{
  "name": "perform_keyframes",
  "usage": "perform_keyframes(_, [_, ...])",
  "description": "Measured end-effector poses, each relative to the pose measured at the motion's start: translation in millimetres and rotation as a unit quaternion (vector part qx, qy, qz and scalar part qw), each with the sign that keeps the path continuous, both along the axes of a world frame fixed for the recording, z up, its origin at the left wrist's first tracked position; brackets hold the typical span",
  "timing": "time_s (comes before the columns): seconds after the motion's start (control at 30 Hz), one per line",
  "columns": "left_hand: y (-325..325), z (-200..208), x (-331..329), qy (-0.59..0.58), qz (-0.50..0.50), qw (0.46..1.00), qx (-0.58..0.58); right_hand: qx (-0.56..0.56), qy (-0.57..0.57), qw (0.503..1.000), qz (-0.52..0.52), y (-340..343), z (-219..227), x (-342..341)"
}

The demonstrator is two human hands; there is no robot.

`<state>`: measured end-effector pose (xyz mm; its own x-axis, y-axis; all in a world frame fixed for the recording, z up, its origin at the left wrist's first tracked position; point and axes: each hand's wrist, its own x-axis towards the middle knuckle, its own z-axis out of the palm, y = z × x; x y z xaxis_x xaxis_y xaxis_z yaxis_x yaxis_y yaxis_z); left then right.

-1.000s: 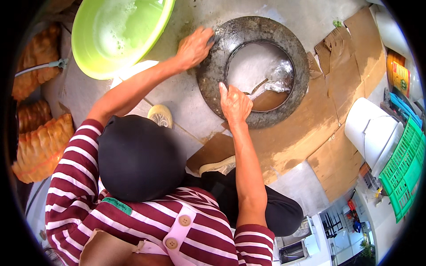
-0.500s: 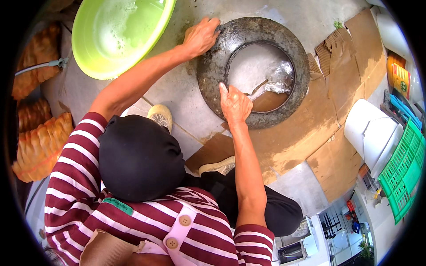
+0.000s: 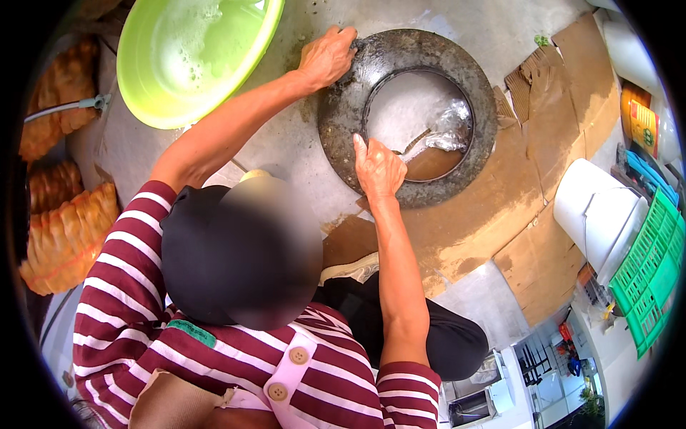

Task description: The person scrubs the outer and inner surfaces of a large circular stone object with a metal scouring pad and soapy water from a basin.

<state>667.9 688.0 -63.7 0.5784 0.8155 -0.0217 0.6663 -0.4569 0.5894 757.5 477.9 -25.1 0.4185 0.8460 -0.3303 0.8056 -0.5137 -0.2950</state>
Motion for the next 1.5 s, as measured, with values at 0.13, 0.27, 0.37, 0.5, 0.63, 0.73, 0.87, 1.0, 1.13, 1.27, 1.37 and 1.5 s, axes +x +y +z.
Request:
perform_keyframes(0.13, [-27.2,8.0,-13.9,0.006,-0.029,0.999,-0.017,0.009,-0.013,1.000,0.001,-2.0,-4.0,2.7])
perform_keyframes(0.27, [-38.2,4.7,-26.6,0.002,-0.051,0.998,-0.033,0.010,-0.014,1.000,-0.007,-2.5,-4.1,2.0])
perform_keyframes(0.37, [-3.7,-8.9,-3.0,0.009,-0.016,1.000,-0.001,0.013,-0.004,1.000,-0.004,0.3,0.1,-0.2])
perform_keyframes(0.5, [-7.5,-3.6,-5.1,0.006,-0.006,1.000,-0.022,0.029,-0.006,1.000,0.000,0.1,-3.5,1.3])
perform_keyframes(0.63, [-46.9,1.6,-38.2,0.010,-0.050,0.998,-0.020,0.015,-0.020,1.000,-0.002,-2.9,-3.6,1.5])
perform_keyframes(0.73, [-34.6,-4.8,-28.0,0.002,-0.028,0.999,-0.021,0.009,-0.017,1.000,-0.004,-0.3,-3.4,0.0])
perform_keyframes(0.87, [-7.7,0.3,-7.6,0.025,0.021,0.998,-0.045,0.021,-0.006,1.000,-0.005,-0.3,-4.0,-0.3])
perform_keyframes(1.0, [-47.4,10.7,-26.9,0.043,-0.045,0.998,-0.033,0.012,-0.016,1.000,-0.006,-3.5,-7.2,1.9])
perform_keyframes(1.13, [-29.6,2.2,-14.6,0.029,-0.025,0.999,-0.035,-0.006,-0.006,1.000,-0.008,-3.1,-0.6,1.0])
perform_keyframes(1.27, [-11.7,4.1,0.3,0.047,0.041,0.997,-0.035,0.003,-0.009,1.000,0.005,1.4,-1.7,2.5])
perform_keyframes(1.37, [-63.2,11.2,-29.4,0.020,-0.040,0.998,-0.039,-0.024,0.004,0.999,-0.027,-0.1,-0.8,3.2])
perform_keyframes(1.5, [-49.0,7.9,-20.4,0.031,-0.009,0.998,-0.051,-0.001,0.002,1.000,-0.013,0.9,0.1,1.3])
